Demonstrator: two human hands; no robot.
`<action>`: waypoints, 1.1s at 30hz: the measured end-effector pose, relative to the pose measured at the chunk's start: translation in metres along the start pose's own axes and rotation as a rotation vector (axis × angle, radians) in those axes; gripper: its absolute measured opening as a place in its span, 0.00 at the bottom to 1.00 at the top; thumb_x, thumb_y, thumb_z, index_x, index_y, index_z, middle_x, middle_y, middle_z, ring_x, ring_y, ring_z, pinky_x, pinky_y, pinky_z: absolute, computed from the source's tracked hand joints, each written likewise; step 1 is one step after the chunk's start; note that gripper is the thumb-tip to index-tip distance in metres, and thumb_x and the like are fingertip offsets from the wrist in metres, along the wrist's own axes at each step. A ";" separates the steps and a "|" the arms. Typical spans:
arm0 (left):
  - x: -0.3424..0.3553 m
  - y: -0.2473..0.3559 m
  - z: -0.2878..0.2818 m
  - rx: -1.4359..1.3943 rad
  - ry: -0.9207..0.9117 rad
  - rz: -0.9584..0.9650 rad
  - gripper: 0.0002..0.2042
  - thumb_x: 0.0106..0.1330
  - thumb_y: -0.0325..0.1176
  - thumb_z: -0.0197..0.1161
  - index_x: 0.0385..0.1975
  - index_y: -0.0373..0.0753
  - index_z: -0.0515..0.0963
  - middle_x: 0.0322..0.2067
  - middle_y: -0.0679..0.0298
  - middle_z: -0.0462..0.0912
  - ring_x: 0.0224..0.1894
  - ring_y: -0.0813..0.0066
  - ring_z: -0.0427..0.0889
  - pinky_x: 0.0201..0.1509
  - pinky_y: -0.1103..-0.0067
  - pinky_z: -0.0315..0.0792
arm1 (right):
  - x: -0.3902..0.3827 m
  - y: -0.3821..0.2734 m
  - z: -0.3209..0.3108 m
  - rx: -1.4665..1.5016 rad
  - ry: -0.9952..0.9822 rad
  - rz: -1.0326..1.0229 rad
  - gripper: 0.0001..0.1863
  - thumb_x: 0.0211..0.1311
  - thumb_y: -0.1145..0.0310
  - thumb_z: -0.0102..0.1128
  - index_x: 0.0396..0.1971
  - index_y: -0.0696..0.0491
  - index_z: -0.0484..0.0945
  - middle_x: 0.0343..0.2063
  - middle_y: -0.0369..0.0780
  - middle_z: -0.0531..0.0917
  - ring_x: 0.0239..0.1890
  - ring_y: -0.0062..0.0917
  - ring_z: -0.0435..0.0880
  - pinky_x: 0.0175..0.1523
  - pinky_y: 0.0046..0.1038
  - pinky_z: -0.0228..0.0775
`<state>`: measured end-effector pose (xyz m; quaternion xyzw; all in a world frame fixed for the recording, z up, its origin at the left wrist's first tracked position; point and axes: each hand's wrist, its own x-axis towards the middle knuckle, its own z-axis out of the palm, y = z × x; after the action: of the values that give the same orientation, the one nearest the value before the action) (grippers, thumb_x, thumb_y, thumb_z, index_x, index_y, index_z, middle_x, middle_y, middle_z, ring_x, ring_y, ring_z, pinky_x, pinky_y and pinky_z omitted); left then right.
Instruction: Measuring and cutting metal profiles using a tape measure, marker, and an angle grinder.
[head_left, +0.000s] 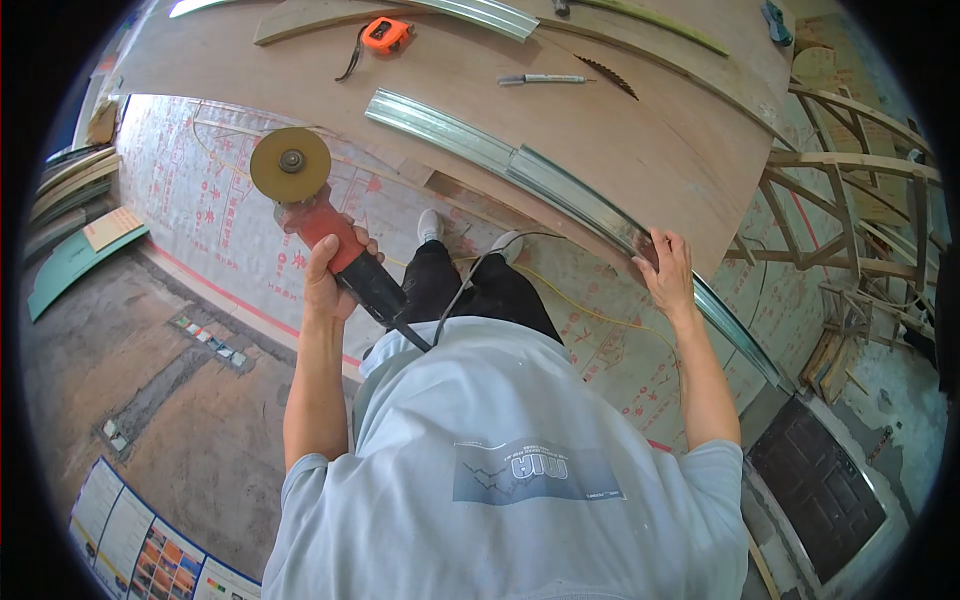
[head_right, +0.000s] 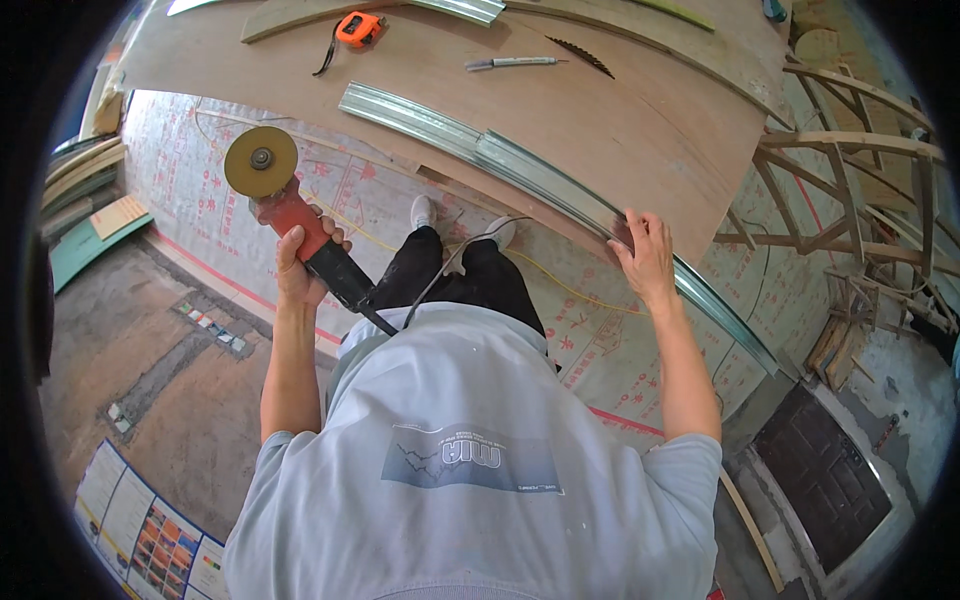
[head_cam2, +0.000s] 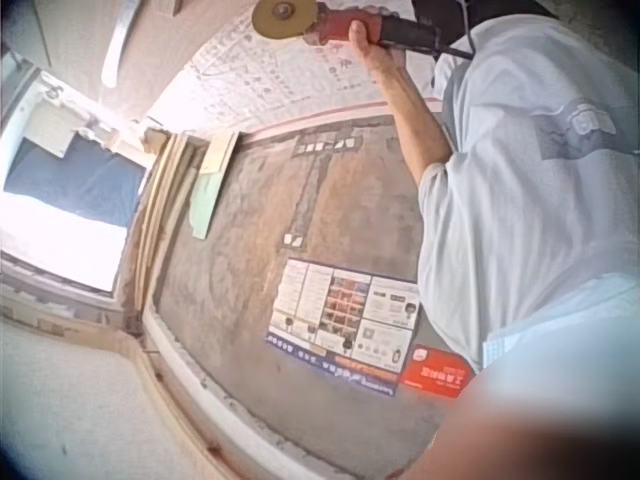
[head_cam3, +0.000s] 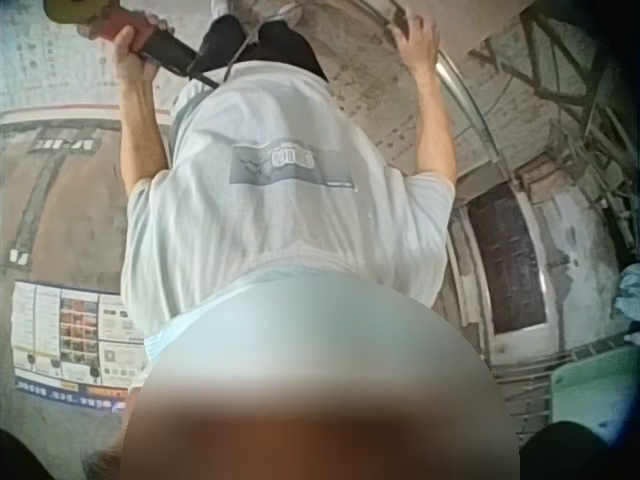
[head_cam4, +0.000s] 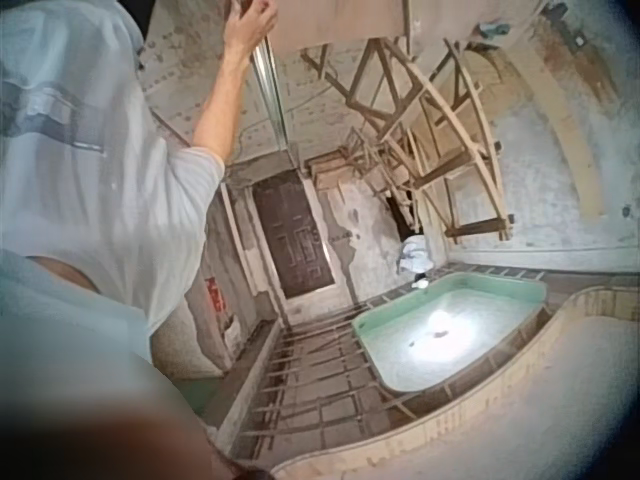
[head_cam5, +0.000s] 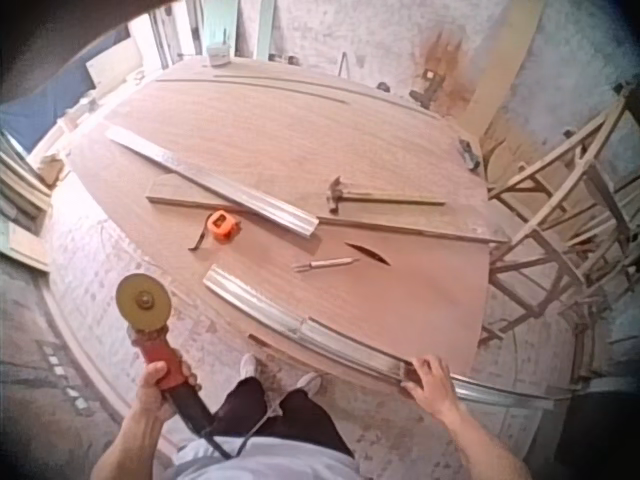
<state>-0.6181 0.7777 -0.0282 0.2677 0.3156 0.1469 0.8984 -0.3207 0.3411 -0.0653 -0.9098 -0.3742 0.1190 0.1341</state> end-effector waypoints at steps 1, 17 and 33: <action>0.001 0.001 -0.002 -0.007 0.003 -0.007 0.20 0.64 0.40 0.66 0.52 0.40 0.71 0.38 0.58 0.81 0.41 0.63 0.81 0.50 0.63 0.78 | 0.000 0.000 0.003 0.002 -0.001 0.003 0.34 0.56 0.63 0.73 0.64 0.50 0.71 0.50 0.45 0.74 0.53 0.43 0.73 0.58 0.41 0.67; 0.021 0.021 -0.020 -0.020 -0.021 -0.079 0.20 0.64 0.41 0.66 0.50 0.39 0.72 0.38 0.58 0.81 0.42 0.63 0.81 0.51 0.64 0.78 | 0.000 -0.015 0.012 -0.030 0.000 0.048 0.35 0.54 0.66 0.74 0.64 0.48 0.71 0.52 0.44 0.76 0.55 0.41 0.74 0.60 0.41 0.68; 0.033 0.026 -0.031 -0.016 -0.029 -0.111 0.19 0.65 0.41 0.65 0.51 0.40 0.71 0.38 0.58 0.81 0.42 0.63 0.81 0.51 0.63 0.78 | 0.003 -0.031 0.019 -0.077 0.014 0.108 0.35 0.52 0.67 0.75 0.62 0.51 0.72 0.53 0.44 0.77 0.56 0.43 0.74 0.61 0.43 0.68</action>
<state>-0.6159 0.8252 -0.0500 0.2449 0.3155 0.0956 0.9118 -0.3448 0.3671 -0.0733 -0.9341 -0.3278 0.1051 0.0948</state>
